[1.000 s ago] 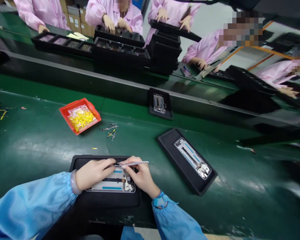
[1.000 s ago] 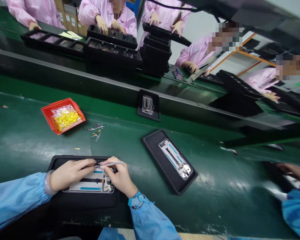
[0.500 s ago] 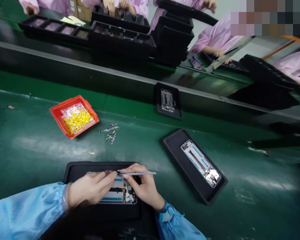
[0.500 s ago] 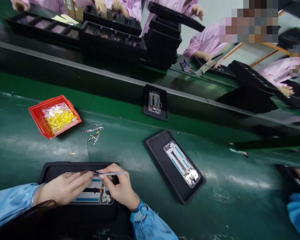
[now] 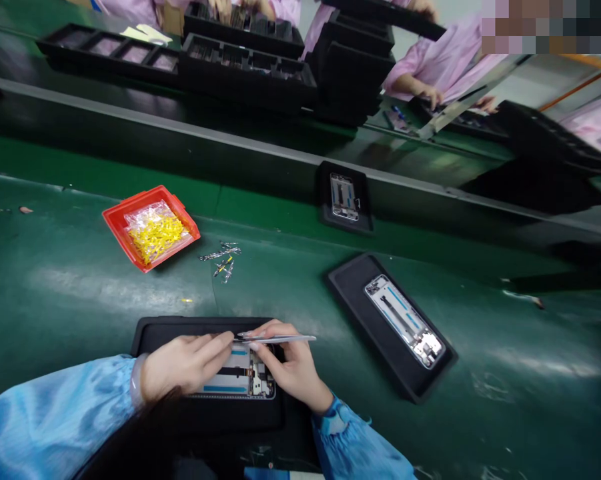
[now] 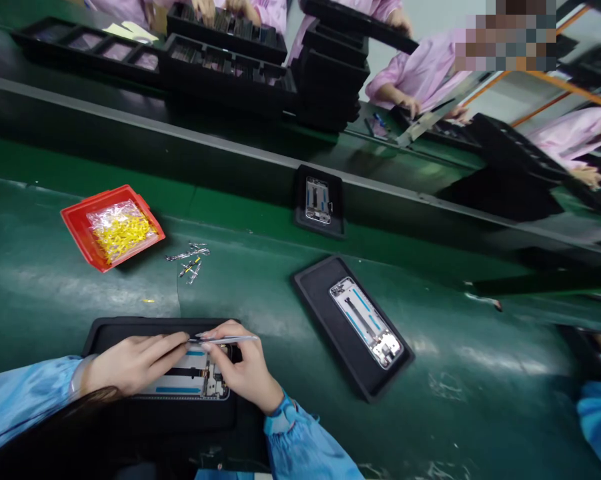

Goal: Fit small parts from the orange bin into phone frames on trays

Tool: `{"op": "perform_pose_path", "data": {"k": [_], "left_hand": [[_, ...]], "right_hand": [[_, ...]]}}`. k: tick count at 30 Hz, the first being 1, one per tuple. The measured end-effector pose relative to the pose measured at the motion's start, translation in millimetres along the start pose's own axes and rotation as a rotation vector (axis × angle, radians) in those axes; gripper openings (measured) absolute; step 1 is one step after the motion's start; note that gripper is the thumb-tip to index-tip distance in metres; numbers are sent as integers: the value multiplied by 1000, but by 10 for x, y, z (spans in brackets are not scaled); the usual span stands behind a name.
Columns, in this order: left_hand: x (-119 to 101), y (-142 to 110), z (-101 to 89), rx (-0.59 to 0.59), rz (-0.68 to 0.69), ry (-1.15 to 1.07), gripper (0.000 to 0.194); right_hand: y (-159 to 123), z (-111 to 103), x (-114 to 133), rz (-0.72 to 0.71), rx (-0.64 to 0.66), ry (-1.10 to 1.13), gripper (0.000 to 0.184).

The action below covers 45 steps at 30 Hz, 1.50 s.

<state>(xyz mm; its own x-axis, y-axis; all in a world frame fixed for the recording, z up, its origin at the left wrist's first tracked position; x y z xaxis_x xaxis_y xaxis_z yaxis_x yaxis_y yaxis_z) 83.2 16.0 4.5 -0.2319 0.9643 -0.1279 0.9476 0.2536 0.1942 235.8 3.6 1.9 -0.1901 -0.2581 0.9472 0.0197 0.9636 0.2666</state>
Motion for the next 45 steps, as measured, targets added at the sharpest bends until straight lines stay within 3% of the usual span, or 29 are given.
{"op": "perform_pose_path", "data": {"k": [9,14,22,25,29,31,45], "left_hand": [[4,44,-64,-86,13,54,34],[11,62,-91,-133,10,79,40],[45,76,-105,-172,-13,57,33],[38,101,-130,-165,-13,73,36],[43,130,-158,-139,-31,82,37],[52,139,-164,-145,-37,51,38],[76,139,-135,-184,-81,-29,39]], "right_hand": [[26,6,31,-39,4,-2,21],[16,43,40,-75,45,-83,17],[20,78,57,-132,88,-156,12],[-1,66,27,-124,34,-101,14],[-44,-12,-38,-53,-158,111,16],[-58,-21,-49,-39,-194,166,15],[-77,34,-10,-124,-72,-76,18]]}}
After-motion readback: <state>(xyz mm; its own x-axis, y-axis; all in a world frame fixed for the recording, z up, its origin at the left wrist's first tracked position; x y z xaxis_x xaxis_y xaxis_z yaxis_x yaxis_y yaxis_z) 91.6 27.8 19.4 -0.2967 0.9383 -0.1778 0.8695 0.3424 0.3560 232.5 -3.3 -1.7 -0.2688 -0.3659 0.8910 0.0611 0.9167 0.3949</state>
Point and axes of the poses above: each hand's wrist, its own y-axis towards the middle knuckle, its own z-axis out of the palm, x = y × z, the point moved 6 cm from there along y, towards the middle knuckle, and after that the axes turned 2 degrees about -x, right-handed, at the moved point
